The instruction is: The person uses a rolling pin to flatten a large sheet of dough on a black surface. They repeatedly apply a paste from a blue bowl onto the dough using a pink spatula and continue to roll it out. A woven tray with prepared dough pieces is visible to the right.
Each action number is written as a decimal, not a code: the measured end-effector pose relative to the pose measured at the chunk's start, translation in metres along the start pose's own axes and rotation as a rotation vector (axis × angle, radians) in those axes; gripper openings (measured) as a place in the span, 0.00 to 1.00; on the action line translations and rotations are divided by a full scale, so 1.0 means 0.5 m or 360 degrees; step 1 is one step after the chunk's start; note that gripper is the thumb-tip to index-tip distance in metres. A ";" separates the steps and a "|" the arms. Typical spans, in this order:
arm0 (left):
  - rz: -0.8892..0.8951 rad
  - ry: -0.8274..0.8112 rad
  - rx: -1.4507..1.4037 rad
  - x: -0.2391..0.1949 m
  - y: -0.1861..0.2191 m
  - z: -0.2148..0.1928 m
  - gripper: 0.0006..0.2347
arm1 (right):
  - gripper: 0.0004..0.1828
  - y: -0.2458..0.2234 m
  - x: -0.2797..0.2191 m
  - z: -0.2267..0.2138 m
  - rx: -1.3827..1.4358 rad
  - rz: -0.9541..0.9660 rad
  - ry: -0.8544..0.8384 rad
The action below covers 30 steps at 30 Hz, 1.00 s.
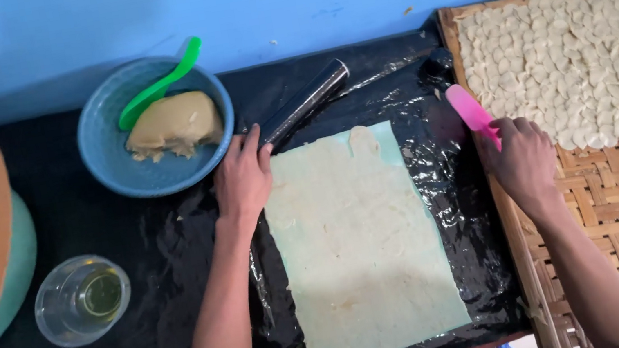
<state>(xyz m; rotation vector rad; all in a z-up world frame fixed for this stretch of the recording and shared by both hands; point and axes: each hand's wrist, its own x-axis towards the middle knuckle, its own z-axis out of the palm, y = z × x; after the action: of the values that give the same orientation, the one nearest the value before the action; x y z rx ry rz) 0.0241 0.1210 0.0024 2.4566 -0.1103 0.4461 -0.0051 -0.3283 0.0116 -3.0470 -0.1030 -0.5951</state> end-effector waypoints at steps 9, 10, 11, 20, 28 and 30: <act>-0.0016 0.0162 -0.0039 0.003 -0.018 0.024 0.16 | 0.05 -0.050 0.055 -0.037 -0.0172 -0.0187 0.0371; -0.0040 0.0178 -0.0039 0.006 -0.013 0.019 0.16 | 0.05 -0.092 0.077 -0.058 -0.0168 -0.0215 0.0370; -0.0112 0.0103 -0.0024 0.010 -0.006 0.014 0.16 | 0.09 -0.133 0.098 -0.080 0.0041 -0.0156 0.0080; 0.0063 0.0380 0.0112 0.015 -0.029 0.054 0.27 | 0.25 -0.618 0.231 -0.165 0.0309 -0.1406 0.0044; -0.0127 0.0238 -0.0050 0.021 -0.068 0.117 0.13 | 0.24 -0.760 0.287 -0.039 -0.0153 -0.1544 -0.0176; -0.0362 0.0001 -0.0122 0.023 -0.076 0.137 0.10 | 0.19 -0.768 0.287 -0.025 -0.0188 -0.1494 -0.0247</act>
<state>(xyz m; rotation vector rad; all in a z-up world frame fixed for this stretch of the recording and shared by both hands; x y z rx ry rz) 0.0616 0.1105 -0.0664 2.3588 0.1484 0.3369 0.0952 0.0626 0.0857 -2.9853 -1.5864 -0.3660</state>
